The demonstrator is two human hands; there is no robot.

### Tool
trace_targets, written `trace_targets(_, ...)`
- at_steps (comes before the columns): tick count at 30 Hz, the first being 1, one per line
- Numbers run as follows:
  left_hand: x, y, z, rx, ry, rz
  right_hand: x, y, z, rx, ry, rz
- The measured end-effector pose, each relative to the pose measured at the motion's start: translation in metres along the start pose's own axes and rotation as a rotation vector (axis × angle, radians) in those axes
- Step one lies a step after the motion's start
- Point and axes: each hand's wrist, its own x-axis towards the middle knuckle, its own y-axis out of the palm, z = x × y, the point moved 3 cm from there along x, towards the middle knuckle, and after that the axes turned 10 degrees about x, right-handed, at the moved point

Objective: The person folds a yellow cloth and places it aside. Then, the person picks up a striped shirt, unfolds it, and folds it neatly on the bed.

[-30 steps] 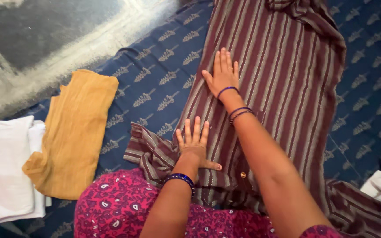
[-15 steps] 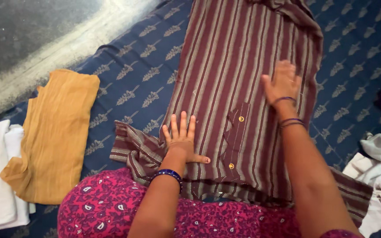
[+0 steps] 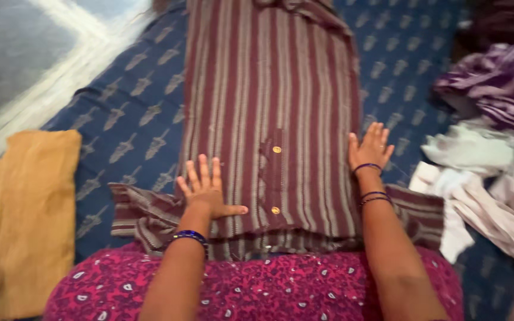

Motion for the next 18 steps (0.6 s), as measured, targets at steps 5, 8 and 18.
trace_targets(5,0.000,-0.001,0.000,0.014,0.011,-0.057,-0.014,-0.011,-0.049,0.170,-0.072,0.094)
trace_targets(8,0.001,0.000,0.000,0.029,0.017,-0.042,-0.035,-0.021,-0.072,0.317,-0.067,0.209)
trace_targets(18,0.030,0.019,0.002,-0.144,0.036,-0.410,-0.091,-0.027,-0.060,0.590,0.052,0.016)
